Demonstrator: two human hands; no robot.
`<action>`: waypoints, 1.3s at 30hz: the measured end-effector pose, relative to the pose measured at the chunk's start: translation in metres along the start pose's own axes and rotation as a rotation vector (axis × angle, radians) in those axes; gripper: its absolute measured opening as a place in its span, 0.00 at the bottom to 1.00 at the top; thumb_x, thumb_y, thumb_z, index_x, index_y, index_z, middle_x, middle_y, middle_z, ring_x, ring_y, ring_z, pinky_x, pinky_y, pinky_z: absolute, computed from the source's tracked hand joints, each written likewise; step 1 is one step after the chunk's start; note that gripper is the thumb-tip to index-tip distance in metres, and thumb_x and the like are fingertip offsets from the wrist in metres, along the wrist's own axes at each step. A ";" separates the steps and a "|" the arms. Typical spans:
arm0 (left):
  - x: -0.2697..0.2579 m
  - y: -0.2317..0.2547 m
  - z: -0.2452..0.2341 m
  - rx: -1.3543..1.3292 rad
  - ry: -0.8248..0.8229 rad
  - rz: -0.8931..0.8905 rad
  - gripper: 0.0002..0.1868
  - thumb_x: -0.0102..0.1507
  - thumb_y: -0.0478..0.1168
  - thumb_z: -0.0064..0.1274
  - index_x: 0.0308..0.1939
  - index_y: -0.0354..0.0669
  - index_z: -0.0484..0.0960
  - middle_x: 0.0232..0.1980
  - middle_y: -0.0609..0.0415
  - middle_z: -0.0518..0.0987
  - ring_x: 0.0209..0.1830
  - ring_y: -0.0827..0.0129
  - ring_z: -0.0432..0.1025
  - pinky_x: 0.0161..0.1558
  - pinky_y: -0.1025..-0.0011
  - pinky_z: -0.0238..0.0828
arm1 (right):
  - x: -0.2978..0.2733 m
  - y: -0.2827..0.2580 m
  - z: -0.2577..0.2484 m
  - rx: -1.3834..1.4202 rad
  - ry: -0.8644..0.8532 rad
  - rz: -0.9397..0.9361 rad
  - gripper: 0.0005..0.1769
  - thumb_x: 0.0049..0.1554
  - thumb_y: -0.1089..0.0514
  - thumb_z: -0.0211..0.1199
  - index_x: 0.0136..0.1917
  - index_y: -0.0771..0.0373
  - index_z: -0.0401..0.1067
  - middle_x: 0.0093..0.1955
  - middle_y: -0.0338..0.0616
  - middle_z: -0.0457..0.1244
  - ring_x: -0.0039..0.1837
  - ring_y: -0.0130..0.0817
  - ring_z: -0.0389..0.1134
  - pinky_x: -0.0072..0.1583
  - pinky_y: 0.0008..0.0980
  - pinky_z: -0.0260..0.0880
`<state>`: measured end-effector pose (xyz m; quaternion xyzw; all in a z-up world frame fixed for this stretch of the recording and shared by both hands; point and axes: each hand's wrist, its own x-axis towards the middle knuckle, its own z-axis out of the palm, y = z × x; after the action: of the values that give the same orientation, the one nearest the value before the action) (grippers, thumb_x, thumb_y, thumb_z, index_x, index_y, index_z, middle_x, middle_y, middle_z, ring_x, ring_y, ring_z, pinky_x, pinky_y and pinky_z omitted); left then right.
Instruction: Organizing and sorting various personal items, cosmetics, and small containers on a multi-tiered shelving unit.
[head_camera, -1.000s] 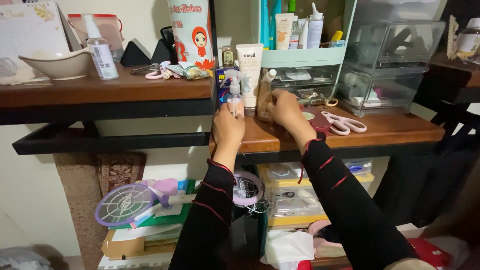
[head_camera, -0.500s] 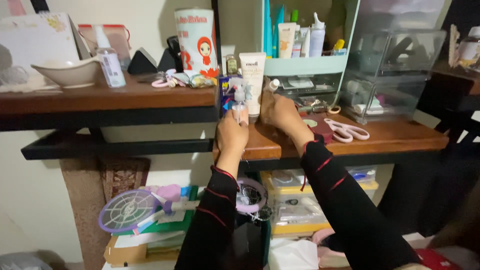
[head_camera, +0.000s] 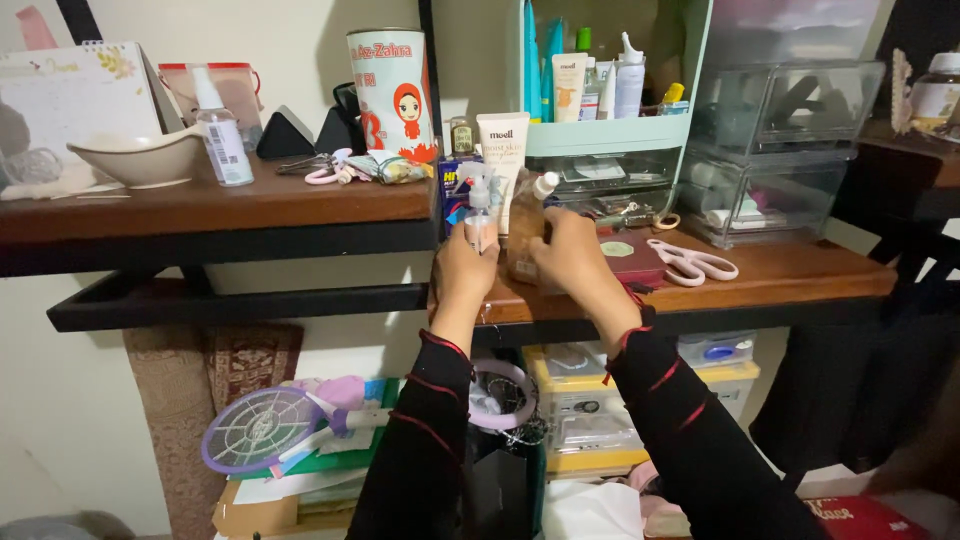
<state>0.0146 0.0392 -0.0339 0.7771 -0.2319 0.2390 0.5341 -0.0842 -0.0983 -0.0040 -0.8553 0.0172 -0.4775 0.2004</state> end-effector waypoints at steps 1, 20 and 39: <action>0.004 -0.006 0.006 0.001 0.003 0.000 0.29 0.55 0.44 0.61 0.60 0.41 0.78 0.52 0.38 0.82 0.53 0.41 0.75 0.54 0.51 0.71 | -0.001 0.000 -0.001 0.002 0.000 -0.002 0.18 0.47 0.59 0.67 0.48 0.73 0.75 0.43 0.68 0.67 0.50 0.65 0.69 0.52 0.51 0.71; 0.028 -0.068 0.022 -0.467 0.474 -0.182 0.15 0.60 0.40 0.54 0.36 0.24 0.84 0.35 0.26 0.81 0.40 0.39 0.78 0.42 0.52 0.70 | 0.015 -0.037 0.108 0.096 0.097 -0.190 0.11 0.51 0.61 0.66 0.43 0.72 0.71 0.35 0.67 0.66 0.41 0.66 0.69 0.44 0.54 0.69; 0.004 -0.077 0.031 -0.220 0.362 -0.055 0.17 0.63 0.40 0.51 0.30 0.24 0.81 0.35 0.28 0.79 0.38 0.34 0.76 0.44 0.45 0.69 | 0.024 -0.049 0.040 0.219 0.000 -0.143 0.14 0.51 0.58 0.67 0.49 0.68 0.79 0.43 0.57 0.71 0.45 0.49 0.75 0.50 0.41 0.74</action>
<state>0.0691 0.0346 -0.0966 0.6645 -0.1356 0.3331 0.6550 -0.0459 -0.0459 0.0147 -0.8275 -0.0960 -0.4894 0.2579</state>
